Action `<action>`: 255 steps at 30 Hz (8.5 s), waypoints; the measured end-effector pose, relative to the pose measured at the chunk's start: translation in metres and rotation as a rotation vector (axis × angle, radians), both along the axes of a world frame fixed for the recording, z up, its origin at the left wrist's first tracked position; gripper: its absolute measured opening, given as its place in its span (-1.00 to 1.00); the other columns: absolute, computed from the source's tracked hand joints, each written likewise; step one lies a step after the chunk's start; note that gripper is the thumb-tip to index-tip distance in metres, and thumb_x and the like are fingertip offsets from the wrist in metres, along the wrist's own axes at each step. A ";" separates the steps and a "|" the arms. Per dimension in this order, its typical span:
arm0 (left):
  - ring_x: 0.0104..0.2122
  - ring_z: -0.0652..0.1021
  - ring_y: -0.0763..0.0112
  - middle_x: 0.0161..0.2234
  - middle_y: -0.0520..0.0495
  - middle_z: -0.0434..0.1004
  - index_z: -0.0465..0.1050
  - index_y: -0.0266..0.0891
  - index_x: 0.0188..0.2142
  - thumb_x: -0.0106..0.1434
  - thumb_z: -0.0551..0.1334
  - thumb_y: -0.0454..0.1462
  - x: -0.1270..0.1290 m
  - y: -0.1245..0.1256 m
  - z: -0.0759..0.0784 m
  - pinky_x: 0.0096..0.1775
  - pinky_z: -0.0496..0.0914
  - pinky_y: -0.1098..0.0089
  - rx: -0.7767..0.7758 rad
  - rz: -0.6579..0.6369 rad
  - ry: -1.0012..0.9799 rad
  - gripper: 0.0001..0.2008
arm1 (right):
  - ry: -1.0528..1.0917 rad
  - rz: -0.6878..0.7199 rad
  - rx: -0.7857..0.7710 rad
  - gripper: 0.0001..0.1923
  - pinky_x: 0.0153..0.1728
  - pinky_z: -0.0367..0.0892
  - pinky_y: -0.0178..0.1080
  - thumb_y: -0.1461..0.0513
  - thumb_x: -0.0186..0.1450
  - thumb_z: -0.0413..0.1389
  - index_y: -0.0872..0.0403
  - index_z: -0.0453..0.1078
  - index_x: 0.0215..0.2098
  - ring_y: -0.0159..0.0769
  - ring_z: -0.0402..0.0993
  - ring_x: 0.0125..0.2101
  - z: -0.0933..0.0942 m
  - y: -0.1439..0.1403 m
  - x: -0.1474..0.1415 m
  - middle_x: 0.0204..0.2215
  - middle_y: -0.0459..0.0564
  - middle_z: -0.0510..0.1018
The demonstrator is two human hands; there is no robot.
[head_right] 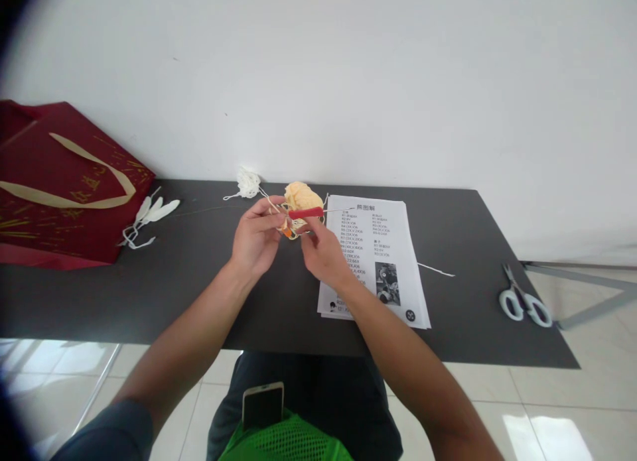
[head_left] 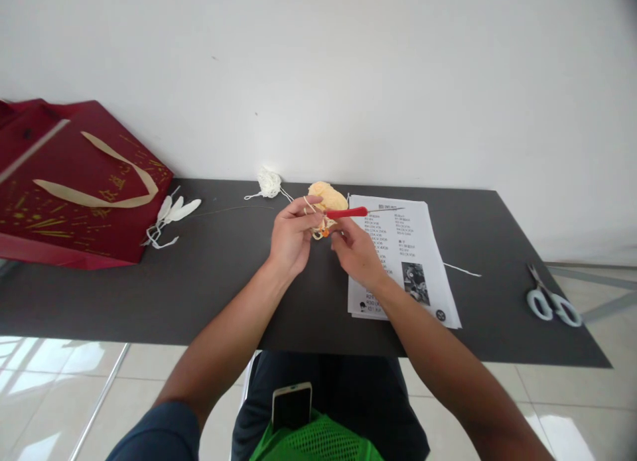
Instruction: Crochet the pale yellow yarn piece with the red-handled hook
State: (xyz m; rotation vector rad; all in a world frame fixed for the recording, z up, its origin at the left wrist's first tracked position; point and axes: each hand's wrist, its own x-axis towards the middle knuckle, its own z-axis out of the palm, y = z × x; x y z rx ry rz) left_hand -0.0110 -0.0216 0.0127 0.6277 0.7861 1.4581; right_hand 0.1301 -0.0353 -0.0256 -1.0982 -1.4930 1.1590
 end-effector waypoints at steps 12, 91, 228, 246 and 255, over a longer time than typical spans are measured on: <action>-0.57 0.43 0.56 -0.57 0.08 0.50 0.65 -0.24 -0.31 -0.12 0.39 -0.43 -0.019 0.013 0.003 -0.47 0.28 0.49 0.068 0.095 0.120 -0.70 | -0.644 -0.005 0.270 -0.93 -0.16 0.34 -0.13 0.33 0.23 0.15 0.05 0.46 -0.35 -0.20 0.45 -0.29 0.009 0.010 0.024 -0.34 0.02 0.59; -0.40 0.52 0.51 -0.38 0.06 0.54 0.50 -0.17 -0.01 0.10 0.43 -0.37 0.014 -0.019 0.000 -0.28 0.41 0.44 0.246 0.177 0.355 -0.57 | 0.675 -0.151 -0.003 -0.83 -0.36 0.48 -0.29 0.10 0.30 0.30 -0.07 0.41 -0.31 -0.43 0.51 -0.40 0.035 -0.011 -0.001 -0.28 -0.16 0.60; -0.38 0.54 0.55 -0.37 0.08 0.58 0.57 -0.15 -0.03 0.05 0.43 -0.40 0.009 -0.007 -0.006 -0.25 0.44 0.45 0.210 0.069 0.279 -0.55 | 0.821 -0.250 -0.186 -0.83 -0.22 0.64 -0.47 0.20 0.20 0.40 0.05 0.51 -0.34 -0.52 0.68 -0.38 0.021 -0.002 -0.004 -0.30 -0.13 0.74; -0.36 0.59 0.52 -0.39 0.10 0.60 0.37 -0.20 0.23 0.08 0.46 -0.37 0.006 -0.005 -0.006 -0.19 0.46 0.42 0.188 0.055 0.295 -0.28 | 0.772 -0.279 -0.147 -0.83 -0.44 0.35 -0.40 0.15 0.18 0.41 0.02 0.58 -0.31 -0.53 0.39 -0.48 0.032 -0.008 -0.006 -0.47 -0.18 0.54; -0.41 0.54 0.53 -0.37 0.08 0.62 0.14 -0.23 0.39 0.11 0.46 -0.33 0.008 -0.010 -0.002 -0.25 0.44 0.43 0.209 0.096 0.388 -0.10 | 0.746 -0.271 -0.146 -0.83 -0.46 0.37 -0.40 0.14 0.20 0.39 0.02 0.58 -0.30 -0.50 0.43 -0.47 0.030 -0.009 -0.006 -0.46 -0.16 0.57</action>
